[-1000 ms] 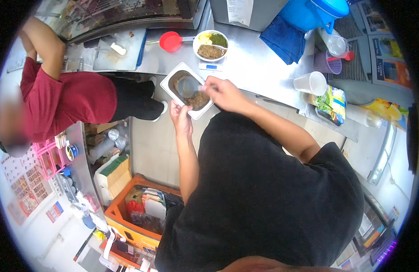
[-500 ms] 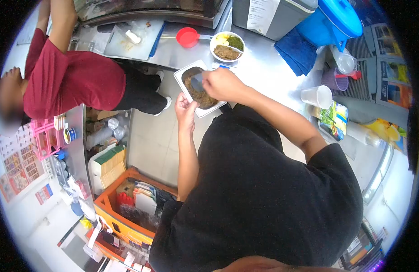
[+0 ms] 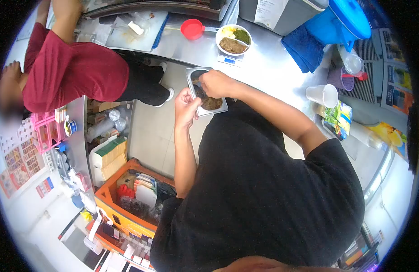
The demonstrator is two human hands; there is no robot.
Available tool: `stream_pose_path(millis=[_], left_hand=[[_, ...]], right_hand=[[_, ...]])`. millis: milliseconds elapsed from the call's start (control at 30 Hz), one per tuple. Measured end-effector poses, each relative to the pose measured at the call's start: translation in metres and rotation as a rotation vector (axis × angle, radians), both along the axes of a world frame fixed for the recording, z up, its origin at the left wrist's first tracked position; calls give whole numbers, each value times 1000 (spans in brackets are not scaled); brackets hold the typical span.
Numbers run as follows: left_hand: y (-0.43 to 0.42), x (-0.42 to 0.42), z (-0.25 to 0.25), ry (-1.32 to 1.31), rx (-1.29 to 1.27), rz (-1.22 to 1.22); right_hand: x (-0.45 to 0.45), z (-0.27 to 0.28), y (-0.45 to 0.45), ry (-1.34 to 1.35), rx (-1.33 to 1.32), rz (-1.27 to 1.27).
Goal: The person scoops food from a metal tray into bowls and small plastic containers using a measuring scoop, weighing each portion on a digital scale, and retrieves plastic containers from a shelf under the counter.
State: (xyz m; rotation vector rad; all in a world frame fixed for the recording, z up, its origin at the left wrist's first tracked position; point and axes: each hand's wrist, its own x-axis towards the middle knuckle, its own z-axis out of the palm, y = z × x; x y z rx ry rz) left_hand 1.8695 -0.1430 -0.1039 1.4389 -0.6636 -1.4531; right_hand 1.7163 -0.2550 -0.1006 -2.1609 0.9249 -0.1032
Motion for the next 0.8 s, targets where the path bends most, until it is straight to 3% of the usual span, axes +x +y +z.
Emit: stream_pose_path(millis=[333, 433, 633, 800], left_hand=[[5, 4, -7, -13, 8, -65], [6, -2, -15, 86, -81, 145], [3, 6, -13, 153, -168, 148], [1, 12, -4, 131, -159, 118]], right_hand=[[-9, -10, 11, -85, 21, -41], [-19, 2, 7, -150, 16, -98], [-42, 60, 17, -34, -520, 104], [-52, 69, 4, -30, -627, 228]])
